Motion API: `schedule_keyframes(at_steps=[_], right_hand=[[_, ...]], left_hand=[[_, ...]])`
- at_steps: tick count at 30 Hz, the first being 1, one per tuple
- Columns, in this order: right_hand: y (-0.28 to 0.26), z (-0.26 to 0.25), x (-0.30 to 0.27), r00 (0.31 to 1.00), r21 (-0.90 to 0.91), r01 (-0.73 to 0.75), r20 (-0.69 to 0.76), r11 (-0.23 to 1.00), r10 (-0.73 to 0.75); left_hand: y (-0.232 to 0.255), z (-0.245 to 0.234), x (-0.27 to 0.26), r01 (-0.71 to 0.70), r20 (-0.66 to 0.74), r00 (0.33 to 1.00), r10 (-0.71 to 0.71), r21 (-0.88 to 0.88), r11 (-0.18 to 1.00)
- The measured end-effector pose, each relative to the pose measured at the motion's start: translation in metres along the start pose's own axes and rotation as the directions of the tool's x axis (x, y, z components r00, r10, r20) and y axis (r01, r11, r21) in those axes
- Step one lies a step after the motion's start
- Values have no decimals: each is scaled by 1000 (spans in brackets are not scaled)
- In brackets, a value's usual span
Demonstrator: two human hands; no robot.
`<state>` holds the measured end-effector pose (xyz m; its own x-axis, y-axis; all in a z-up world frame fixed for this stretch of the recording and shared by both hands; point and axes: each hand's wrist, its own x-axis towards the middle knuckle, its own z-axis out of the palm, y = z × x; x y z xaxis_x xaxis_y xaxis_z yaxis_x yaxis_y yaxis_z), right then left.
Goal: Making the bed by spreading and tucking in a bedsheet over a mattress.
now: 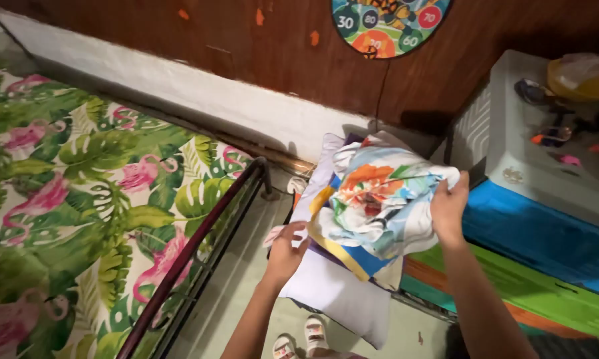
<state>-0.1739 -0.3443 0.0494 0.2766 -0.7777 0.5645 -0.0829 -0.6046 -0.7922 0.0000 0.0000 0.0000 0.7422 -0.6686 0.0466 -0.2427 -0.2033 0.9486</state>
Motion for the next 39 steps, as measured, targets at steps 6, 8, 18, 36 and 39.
schedule_keyframes(at_steps=[6, 8, 18, 36, 39], right_hand=[[-4, -11, 10, 991, 52, -130, -4, 990, 131], [-10, -18, 7, 995, 52, -94, -15, 994, 95], [17, 21, -67, 913, 56, 17, 406, 998, -38], [-243, 110, -31, 699, 668, 53, 506, 742, -505], [-241, 158, -52, 647, 656, -37, 590, 754, -482]], left_hand=[[65, 21, 14, 32, 250, 965, -76, 178, 983], [-7, 72, 33, -25, 167, 986, 17, 46, 999], [46, 136, 62, 508, 502, 861, -76, -852, 125], [124, -56, 54, -28, -34, 999, -27, -979, 200], [69, -88, 53, -63, -75, 995, -67, -984, 164]])
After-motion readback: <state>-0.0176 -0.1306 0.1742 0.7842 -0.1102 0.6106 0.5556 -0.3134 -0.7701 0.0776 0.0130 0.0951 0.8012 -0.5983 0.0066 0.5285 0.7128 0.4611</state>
